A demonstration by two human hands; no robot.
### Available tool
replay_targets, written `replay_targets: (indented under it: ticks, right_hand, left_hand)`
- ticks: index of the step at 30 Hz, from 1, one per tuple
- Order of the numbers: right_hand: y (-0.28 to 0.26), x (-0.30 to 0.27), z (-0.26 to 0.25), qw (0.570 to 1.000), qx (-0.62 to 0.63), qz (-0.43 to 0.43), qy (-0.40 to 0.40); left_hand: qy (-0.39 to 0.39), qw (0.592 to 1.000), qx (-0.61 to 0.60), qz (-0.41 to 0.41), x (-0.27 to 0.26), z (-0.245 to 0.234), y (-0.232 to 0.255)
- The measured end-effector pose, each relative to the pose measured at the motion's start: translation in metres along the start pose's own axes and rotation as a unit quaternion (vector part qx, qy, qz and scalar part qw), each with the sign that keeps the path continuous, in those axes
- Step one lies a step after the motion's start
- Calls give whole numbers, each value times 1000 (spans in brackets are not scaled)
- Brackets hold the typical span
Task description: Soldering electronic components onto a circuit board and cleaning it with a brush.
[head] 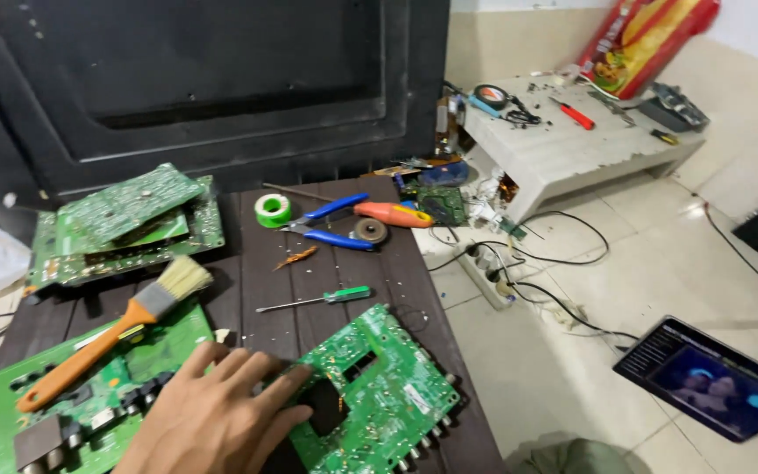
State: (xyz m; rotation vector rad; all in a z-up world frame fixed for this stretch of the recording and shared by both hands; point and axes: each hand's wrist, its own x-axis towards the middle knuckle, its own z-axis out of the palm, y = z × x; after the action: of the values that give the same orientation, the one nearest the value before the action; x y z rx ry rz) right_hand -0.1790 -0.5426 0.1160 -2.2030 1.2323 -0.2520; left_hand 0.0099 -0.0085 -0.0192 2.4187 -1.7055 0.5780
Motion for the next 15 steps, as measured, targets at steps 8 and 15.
replay_targets:
  ticks: [8,15]
  right_hand:
    - [129,3,317,988,-95,-78,-94]
    - [149,-19,393,990,25,15,-136]
  left_hand:
    - [-5,1000,18,5,-5,13,-4]
    - [-3,1000,7,-8,-7,19,-5]
